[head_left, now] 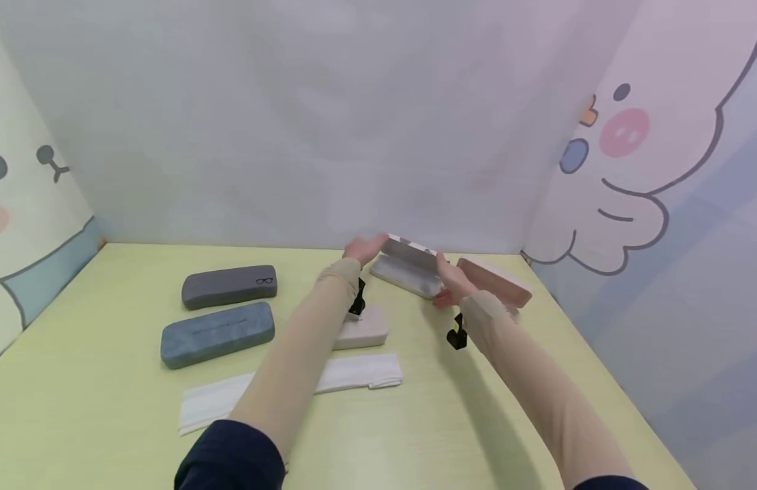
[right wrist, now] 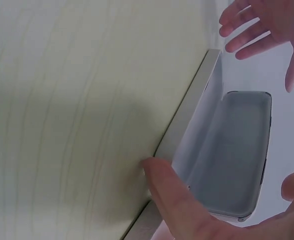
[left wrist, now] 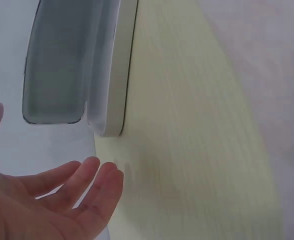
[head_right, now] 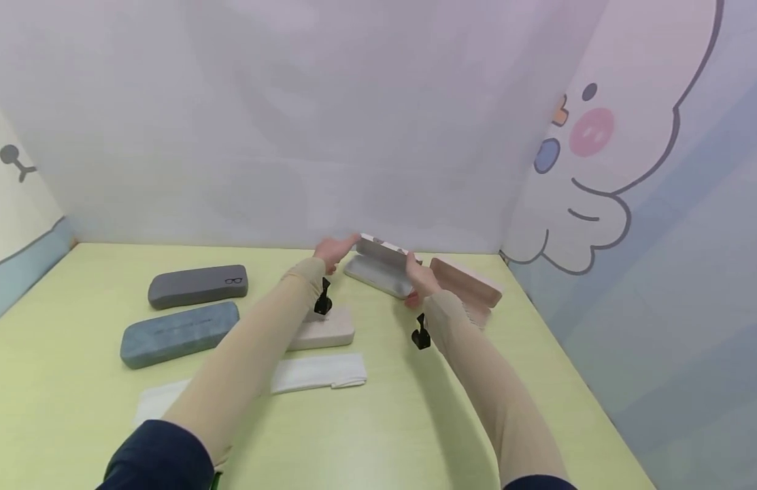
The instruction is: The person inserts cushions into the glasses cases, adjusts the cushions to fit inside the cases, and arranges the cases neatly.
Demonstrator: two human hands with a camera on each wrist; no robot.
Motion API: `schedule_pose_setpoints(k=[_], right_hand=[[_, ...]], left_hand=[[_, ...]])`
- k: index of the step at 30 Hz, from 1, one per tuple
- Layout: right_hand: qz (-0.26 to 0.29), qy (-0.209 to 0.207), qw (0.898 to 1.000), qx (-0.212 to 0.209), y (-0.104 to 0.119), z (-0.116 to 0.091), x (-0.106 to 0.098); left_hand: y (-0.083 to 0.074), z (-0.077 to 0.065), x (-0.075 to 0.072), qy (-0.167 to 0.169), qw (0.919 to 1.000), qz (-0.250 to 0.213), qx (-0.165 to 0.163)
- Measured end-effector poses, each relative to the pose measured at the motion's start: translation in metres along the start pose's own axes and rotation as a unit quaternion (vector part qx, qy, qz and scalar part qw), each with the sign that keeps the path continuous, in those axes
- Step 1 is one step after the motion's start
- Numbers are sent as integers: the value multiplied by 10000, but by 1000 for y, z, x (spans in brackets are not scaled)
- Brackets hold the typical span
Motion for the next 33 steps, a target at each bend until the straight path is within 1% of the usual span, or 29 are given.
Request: schedule_pose_setpoints(k=[2, 5, 7, 14, 15, 18, 21, 25, 27, 32, 33], right_hand=[[130, -76, 9998, 98, -2, 4, 2], [113, -160, 9997, 130, -2, 7, 4], [82, -215, 9997, 110, -1, 8, 4], [-279, -474, 9984, 89, 3, 14, 1], [-298, -551, 9980, 100, 2, 15, 0], [-579, -767, 9953, 124, 0, 18, 0], [-717, -925, 9931, 102, -2, 20, 1], [-724, -930, 9930, -21, -3, 21, 2], [-797, -905, 9927, -32, -3, 21, 2], [-816, -846, 9931, 9, -2, 21, -3], [-787, -826, 9935, -5, -1, 21, -4]], left_hand=[[2, 4, 6, 73, 9999, 5, -74], [3, 7, 14, 157, 9998, 23, -133], [1, 8, 16, 141, 9998, 36, -119], [-8, 7, 15, 9, 9994, 304, 132], [-9, 7, 15, 7, 9994, 318, 155], [-7, 5, 16, 4, 9989, 441, 183], [-5, 1, 16, -18, 9983, 542, 193], [-6, -7, 12, -61, 9981, 538, 277], [-6, -4, 12, -49, 9981, 549, 276], [-6, 11, 15, 37, 9977, 646, 187], [-7, 11, 15, 60, 9977, 640, 200]])
Point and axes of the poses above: each hand's wrist, its own z-axis towards the middle knuckle, its own x-axis out of the palm, y = z × x, the point moved 8 cm from there along z, towards the middle knuckle, and after that the axes turned 6 degrees about -x, right-handed, at the moved point
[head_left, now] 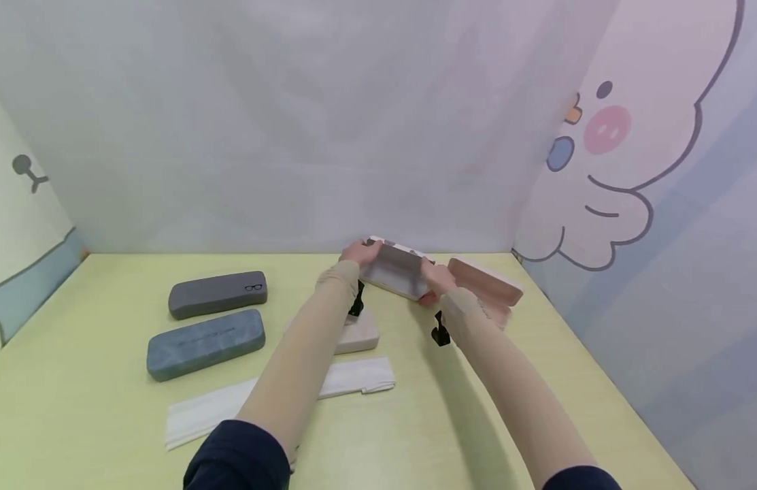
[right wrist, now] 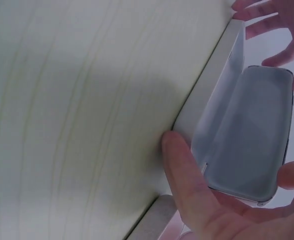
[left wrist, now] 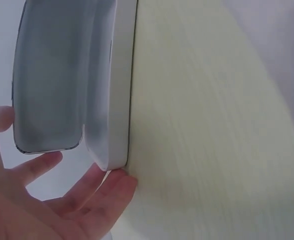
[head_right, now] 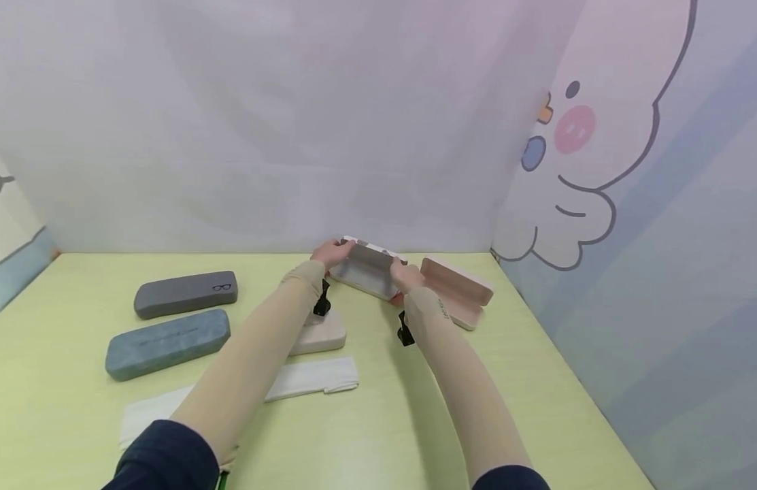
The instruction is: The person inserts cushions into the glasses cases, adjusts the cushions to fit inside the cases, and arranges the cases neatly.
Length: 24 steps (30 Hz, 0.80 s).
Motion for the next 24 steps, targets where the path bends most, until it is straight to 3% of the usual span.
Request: schedule_pose_setpoints(k=[6, 11, 24], right_hand=[[-291, 264, 9991, -157, 15, 2, 12], [-423, 421, 9981, -171, 22, 4, 18], [-401, 1048, 9928, -417, 33, 11, 32]], left_hand=[[8, -10, -23, -65, 10000, 75, -2], [20, -10, -32, 98, 9997, 149, -137], [38, -21, -41, 357, 9943, -792, -624]])
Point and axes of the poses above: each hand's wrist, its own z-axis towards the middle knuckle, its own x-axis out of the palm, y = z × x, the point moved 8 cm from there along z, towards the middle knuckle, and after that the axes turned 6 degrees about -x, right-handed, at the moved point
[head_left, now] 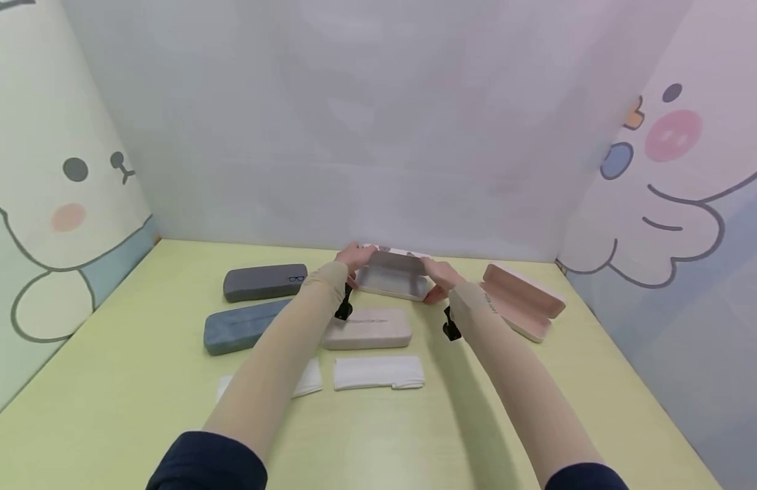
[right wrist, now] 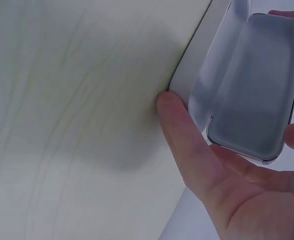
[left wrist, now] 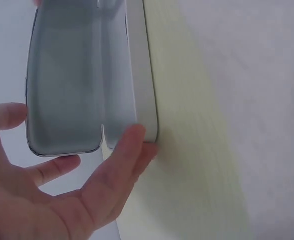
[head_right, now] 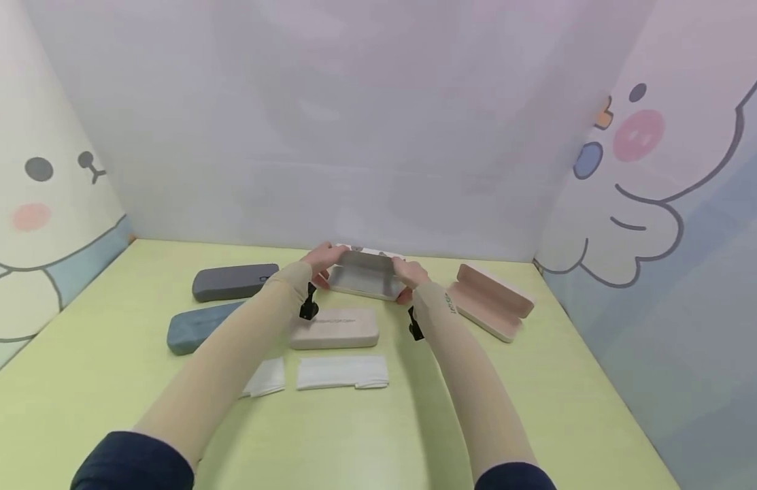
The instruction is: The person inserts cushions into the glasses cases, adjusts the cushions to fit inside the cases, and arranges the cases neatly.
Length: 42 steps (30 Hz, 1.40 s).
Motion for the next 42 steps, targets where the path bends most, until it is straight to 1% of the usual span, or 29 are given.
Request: schedule_pose_setpoints(k=[5, 12, 17, 20, 25, 34, 39, 42], right_hand=[[-17, 125, 9999, -50, 4, -2, 5], [-15, 348, 9993, -169, 10, -2, 15], [-107, 482, 9983, -305, 11, 2, 18], [-189, 520, 9977, -391, 13, 2, 18], [-220, 559, 9973, -415, 15, -1, 19], [-246, 564, 9970, -474, 20, -3, 19], [-271, 480, 9977, -383, 17, 0, 20], [-350, 452, 9977, -352, 16, 0, 22]], left_hand=[[6, -8, -4, 38, 9998, -140, -123], [14, -22, -13, 78, 9998, -166, -115], [17, -26, -15, 168, 9997, -88, -151], [18, -29, -16, 222, 9997, -58, -116], [21, -30, -17, 293, 9995, -97, -109], [21, -32, -20, 257, 9995, -160, -94], [22, -32, -20, 253, 9994, -182, -180], [26, -27, -20, 158, 9994, -87, -280]])
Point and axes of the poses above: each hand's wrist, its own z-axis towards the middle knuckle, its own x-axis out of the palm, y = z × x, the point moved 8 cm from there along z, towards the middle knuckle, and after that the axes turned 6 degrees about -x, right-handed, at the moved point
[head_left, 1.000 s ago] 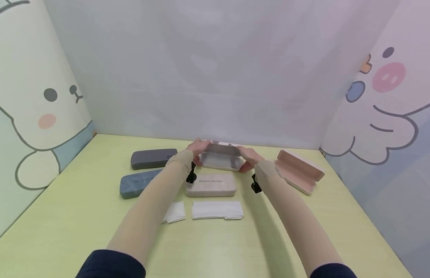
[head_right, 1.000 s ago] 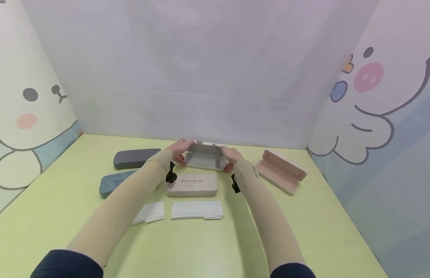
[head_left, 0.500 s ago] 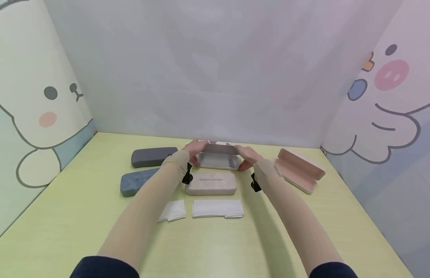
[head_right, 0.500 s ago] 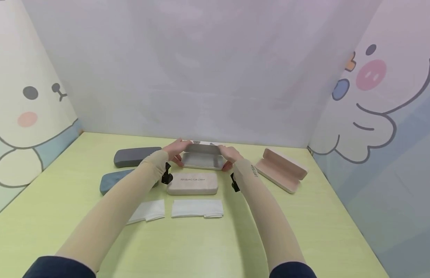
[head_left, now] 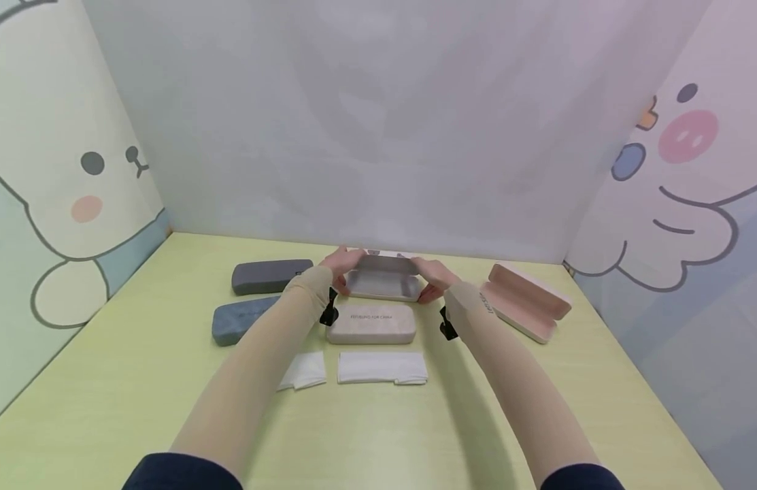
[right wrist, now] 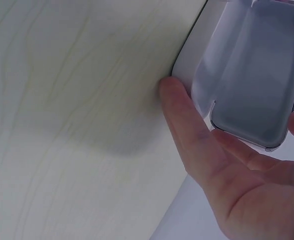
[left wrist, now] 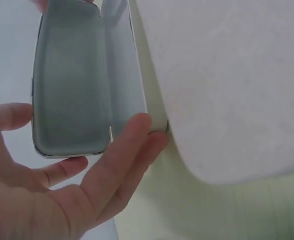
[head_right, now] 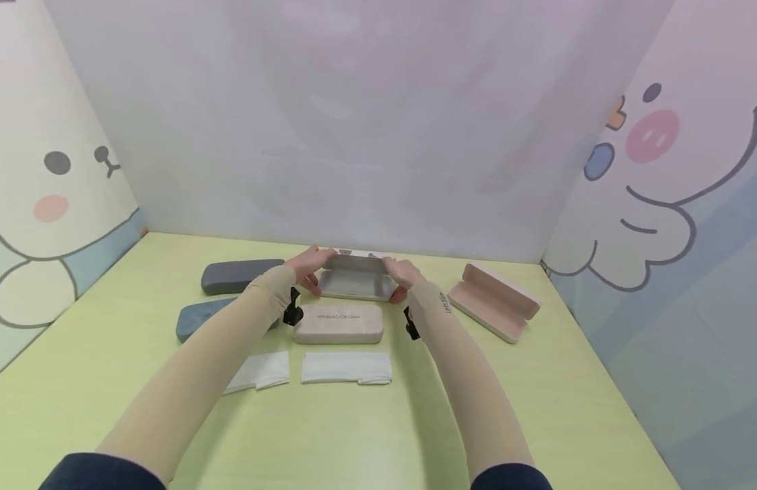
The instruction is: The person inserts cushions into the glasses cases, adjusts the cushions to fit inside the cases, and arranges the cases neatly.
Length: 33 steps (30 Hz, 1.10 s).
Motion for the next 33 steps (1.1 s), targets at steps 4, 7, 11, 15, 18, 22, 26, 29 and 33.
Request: schedule_pose_setpoints(k=[4, 7, 11, 15, 18, 22, 26, 29, 33], right_hand=[[34, -3, 10000, 17, -1, -1, 3], [-79, -100, 9999, -13, 0, -2, 1], [-389, -198, 9990, -77, 3, -4, -3], [-727, -156, 9971, -167, 10, -9, -11], [-956, -322, 9944, -299, 19, -16, -23], [-1302, -722, 9862, -730, 37, -28, -37], [-1797, -964, 9723, -1145, 56, -39, -37], [-1958, -1010, 9661, -1350, 68, -45, -30], [-1906, -968, 9639, -1587, 82, -53, -16]], left_hand=[[3, 3, 0, -112, 9998, 137, -60], [0, -2, 1, -143, 9996, 253, 24], [-5, -10, -2, -199, 9994, 284, 93], [-15, -20, -12, -311, 9988, 275, 271], [-26, -30, -24, -461, 9968, 345, 555], [-38, -44, -43, -706, 9918, 539, 916], [-37, -57, -59, -979, 9853, 798, 1149], [-32, -67, -71, -1249, 9789, 981, 1283], [-25, -82, -84, -1544, 9676, 1390, 1435]])
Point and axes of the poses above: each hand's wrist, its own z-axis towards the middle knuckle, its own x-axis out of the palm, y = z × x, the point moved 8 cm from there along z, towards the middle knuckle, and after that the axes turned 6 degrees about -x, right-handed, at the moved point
